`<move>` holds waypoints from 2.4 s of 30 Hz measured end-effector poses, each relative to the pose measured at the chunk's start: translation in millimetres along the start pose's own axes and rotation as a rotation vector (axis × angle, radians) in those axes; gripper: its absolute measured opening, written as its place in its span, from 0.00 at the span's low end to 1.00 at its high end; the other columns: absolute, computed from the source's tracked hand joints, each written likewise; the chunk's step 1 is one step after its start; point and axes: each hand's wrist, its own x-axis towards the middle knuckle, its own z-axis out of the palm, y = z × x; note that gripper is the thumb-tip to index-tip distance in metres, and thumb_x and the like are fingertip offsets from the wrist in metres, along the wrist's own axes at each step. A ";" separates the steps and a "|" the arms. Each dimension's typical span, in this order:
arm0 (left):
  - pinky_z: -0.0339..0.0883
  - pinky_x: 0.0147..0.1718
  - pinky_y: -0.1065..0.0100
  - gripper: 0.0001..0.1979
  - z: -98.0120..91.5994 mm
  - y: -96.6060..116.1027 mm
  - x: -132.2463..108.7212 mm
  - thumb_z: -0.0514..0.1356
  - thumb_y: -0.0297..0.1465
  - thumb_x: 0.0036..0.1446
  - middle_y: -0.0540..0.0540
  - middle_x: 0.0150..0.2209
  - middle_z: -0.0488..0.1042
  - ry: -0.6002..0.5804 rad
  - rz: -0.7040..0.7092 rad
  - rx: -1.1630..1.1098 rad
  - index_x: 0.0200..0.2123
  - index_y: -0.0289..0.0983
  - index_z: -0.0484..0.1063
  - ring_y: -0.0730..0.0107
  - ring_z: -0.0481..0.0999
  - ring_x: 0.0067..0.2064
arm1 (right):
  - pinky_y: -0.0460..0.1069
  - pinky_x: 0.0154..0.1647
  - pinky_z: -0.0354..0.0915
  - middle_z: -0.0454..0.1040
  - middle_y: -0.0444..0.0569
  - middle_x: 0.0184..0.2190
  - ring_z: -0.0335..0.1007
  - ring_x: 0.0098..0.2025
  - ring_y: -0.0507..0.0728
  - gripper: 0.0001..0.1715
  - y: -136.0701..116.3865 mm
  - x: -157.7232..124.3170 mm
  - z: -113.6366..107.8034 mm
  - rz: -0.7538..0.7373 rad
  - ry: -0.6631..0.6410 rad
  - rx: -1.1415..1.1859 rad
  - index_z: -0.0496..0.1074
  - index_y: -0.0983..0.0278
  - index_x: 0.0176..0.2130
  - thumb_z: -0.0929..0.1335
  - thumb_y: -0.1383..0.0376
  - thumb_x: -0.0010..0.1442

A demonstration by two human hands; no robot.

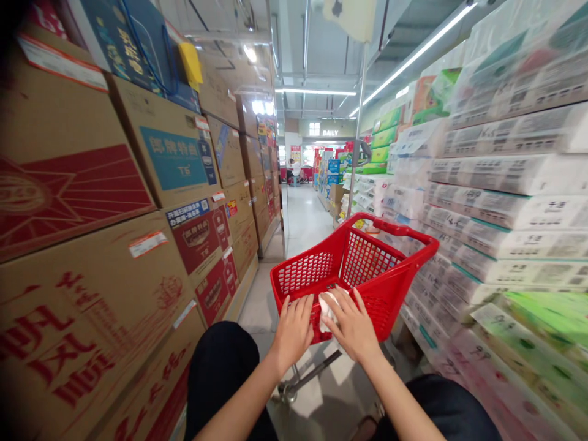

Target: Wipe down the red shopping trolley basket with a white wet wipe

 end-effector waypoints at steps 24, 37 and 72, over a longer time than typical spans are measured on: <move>0.47 0.70 0.43 0.34 10.9 11.8 0.8 0.56 0.32 0.60 0.33 0.65 0.66 0.060 0.016 -0.031 0.68 0.28 0.57 0.51 0.67 0.64 | 0.66 0.72 0.47 0.68 0.53 0.64 0.52 0.71 0.64 0.31 27.1 0.4 -3.7 0.217 0.060 -0.047 0.68 0.59 0.62 0.57 0.47 0.71; 0.48 0.70 0.47 0.35 7.9 14.6 2.0 0.55 0.32 0.62 0.34 0.66 0.65 0.007 0.055 -0.047 0.70 0.28 0.53 0.54 0.66 0.65 | 0.68 0.73 0.41 0.70 0.49 0.63 0.56 0.70 0.62 0.28 57.1 3.8 -11.3 0.244 0.026 -0.071 0.69 0.55 0.61 0.55 0.49 0.73; 0.60 0.65 0.56 0.17 5.1 -24.3 -1.7 0.52 0.32 0.72 0.45 0.54 0.77 0.070 0.113 -0.206 0.60 0.41 0.68 0.65 0.75 0.56 | 0.66 0.72 0.47 0.62 0.50 0.69 0.45 0.74 0.64 0.33 37.1 -6.2 -2.9 0.196 0.031 0.005 0.59 0.55 0.70 0.58 0.48 0.71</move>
